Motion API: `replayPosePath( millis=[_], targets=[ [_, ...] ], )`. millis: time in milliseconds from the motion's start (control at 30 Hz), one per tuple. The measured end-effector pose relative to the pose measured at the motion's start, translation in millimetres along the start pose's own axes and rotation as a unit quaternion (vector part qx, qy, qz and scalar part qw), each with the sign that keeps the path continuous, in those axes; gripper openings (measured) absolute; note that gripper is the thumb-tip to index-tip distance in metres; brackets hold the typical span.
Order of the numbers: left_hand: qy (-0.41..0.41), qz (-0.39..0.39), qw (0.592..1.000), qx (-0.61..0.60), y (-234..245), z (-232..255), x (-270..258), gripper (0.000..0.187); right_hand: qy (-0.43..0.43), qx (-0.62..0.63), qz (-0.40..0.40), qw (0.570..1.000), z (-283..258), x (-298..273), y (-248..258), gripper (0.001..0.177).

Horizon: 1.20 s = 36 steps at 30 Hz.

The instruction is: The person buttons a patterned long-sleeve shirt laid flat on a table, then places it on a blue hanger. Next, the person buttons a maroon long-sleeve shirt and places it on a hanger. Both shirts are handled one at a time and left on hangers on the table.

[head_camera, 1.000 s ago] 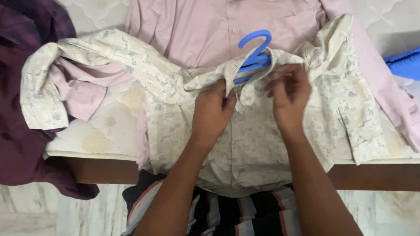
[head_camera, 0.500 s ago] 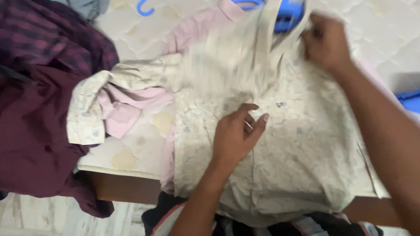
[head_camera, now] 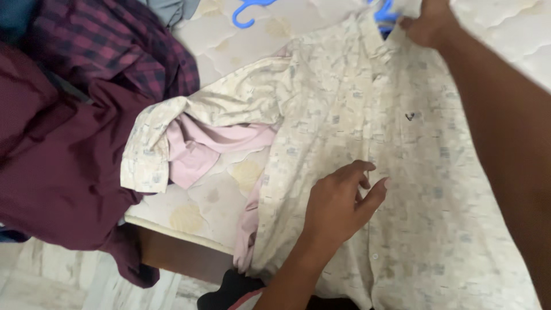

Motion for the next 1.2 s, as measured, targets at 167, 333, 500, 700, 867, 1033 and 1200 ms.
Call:
replayPosePath(
  millis=[167, 333, 500, 700, 867, 1033, 1200],
  targets=[
    [0.009, -0.002, 1.000, 0.025, 5, -3, -2, 0.033, -0.106, -0.152, -0.096, 0.978, -51, -88, -52, 0.083],
    [0.009, -0.004, 0.998, 0.060, 10, -7, -2, 0.035, -0.152, -0.051, -0.067, 0.985, -71, -138, -45, 0.074],
    [-0.001, 0.010, 0.996, 0.091, 12, -6, 0, 0.033, -0.237, 0.063, 0.049, 0.968, -94, -230, -54, 0.073],
    [-0.009, 0.062, 0.991, 0.119, 57, -16, -35, 0.030, -0.199, 0.135, 0.025, 0.970, -146, -409, -13, 0.067],
    [-0.086, 0.069, 0.906, 0.409, 170, -55, -69, 0.026, -0.209, 0.227, -0.151, 0.939, -115, -479, 36, 0.051],
    [-0.079, 0.195, 0.757, 0.618, 342, -51, -71, 0.009, -0.196, 0.200, -0.192, 0.941, -103, -503, 28, 0.059],
    [0.117, 0.116, 0.798, 0.580, 449, -61, -66, 0.035, -0.181, 0.034, -0.212, 0.960, -109, -497, -7, 0.086]
  ],
)
Point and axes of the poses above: each hand's wrist, its own x-axis towards the middle knuckle, its own y-axis out of the back of the hand, z = x × y, the point moved 3 cm from there along x, towards the middle knuckle, and after that the axes turned 5 degrees about -y, right-handed, at the moved point
